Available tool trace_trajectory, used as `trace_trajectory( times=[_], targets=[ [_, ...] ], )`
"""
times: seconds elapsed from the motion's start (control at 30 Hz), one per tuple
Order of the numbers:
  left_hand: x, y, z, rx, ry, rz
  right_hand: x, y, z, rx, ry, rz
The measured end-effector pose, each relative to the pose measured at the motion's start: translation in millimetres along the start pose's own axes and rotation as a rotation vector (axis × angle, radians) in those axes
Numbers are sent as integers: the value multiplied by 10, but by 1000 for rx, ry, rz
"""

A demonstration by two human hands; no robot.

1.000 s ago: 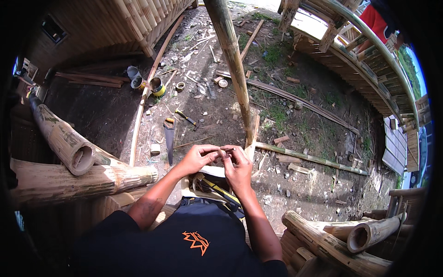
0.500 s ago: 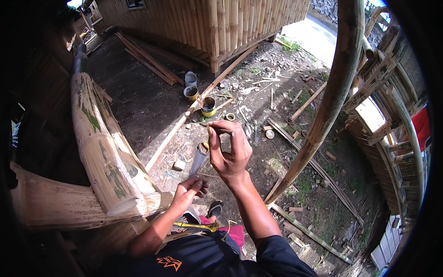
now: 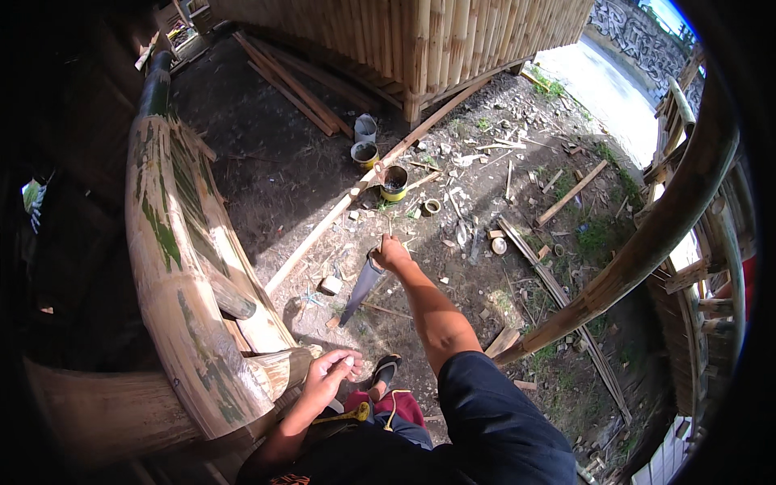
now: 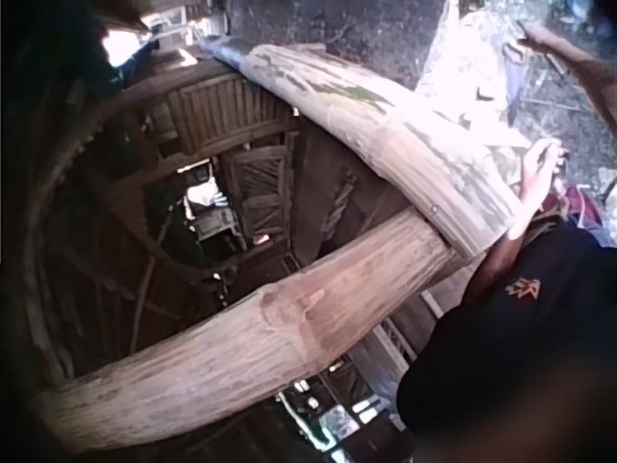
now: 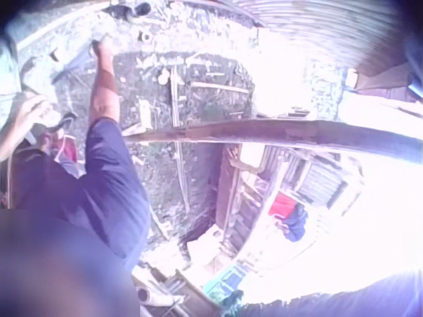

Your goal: The person measures a bamboo post with a tape measure, marks it with a pencil, retrieves a metal ladder, and then gathers nails and a hammer. They walk around the construction site, handling tools and materials while preparing to assemble bamboo components.

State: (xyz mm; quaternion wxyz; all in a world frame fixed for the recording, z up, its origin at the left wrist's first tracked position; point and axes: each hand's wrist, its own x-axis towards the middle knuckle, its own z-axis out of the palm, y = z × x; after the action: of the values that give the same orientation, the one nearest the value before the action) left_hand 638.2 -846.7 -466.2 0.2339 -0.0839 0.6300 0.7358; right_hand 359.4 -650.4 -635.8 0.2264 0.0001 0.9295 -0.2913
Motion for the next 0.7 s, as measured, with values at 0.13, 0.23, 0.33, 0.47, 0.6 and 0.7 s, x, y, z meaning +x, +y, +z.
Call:
trace_trajectory(
  times=[0.13,0.23,0.33,0.47,0.6,0.7],
  targets=[
    [200,-89,6,14,-3,-44,-1103,594,1346,192,-277,125],
    [371,-86,67,35,3,22,-1511,635,1410,494,-242,221],
    [467,-25,186,-26,59,31,-1681,475,1025,502,105,145],
    [536,25,410,-59,30,129,-2069,-16,98,1051,280,-141],
    [563,135,781,-25,-116,231,-2847,-320,-658,809,448,-245],
    [413,215,1312,-81,-366,198,-3728,-139,-934,804,612,-203]
  ],
)
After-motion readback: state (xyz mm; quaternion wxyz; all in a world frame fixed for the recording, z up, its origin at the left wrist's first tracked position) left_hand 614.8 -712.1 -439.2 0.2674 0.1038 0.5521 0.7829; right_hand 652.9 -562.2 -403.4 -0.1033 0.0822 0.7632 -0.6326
